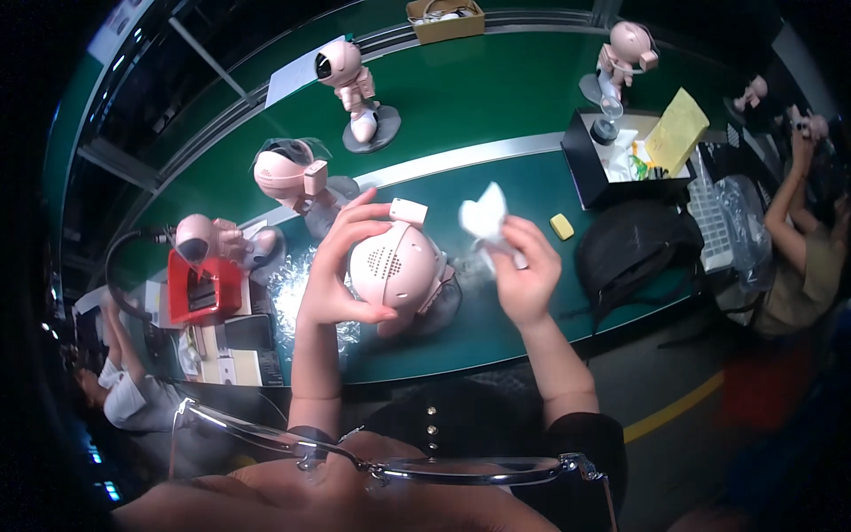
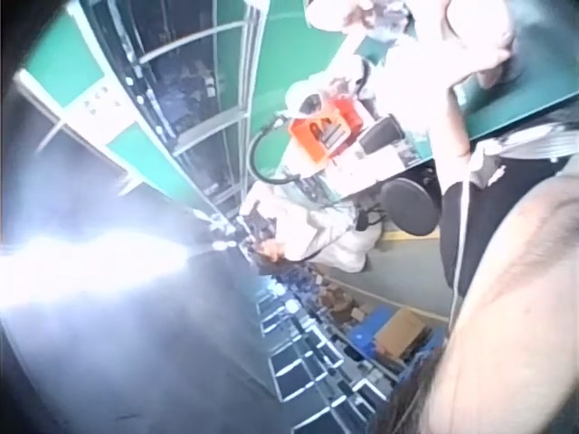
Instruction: Cleaning and inspecting pink astronaut figurines using a cloth and sponge on a factory assembly line.
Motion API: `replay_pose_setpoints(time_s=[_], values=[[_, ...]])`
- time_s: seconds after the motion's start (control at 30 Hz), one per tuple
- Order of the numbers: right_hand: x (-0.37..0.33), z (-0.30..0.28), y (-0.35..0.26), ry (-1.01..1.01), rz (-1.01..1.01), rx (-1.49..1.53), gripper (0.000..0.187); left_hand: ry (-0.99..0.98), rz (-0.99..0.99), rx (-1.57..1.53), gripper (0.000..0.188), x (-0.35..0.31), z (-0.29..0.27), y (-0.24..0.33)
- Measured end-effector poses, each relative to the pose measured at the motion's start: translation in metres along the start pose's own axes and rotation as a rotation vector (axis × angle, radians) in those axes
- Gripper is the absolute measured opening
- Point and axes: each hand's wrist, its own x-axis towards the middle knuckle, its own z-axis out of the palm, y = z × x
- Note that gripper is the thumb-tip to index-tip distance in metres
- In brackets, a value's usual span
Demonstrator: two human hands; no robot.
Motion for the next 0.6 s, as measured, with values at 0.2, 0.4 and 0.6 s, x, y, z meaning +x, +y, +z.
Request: replay_pose_setpoints(time_s=[0.2, 0.4, 0.6], values=[[0.013, 0.025, -0.043, -0.339, -0.485, -0.176, 0.041, 0.036, 0.050, 0.094, 0.079, 0.004, -0.002, -0.003], [0.006, 0.004, -0.022, -0.358, -0.421, -0.303, 0.042, 0.063, 0.071, 0.213, 0.078, 0.004, -0.004, 0.000], [0.002, -0.037, 0.002, -0.214, 0.121, -0.065, 0.025, 0.047, 0.101, 0.231, 0.079, 0.006, -0.002, -0.001]])
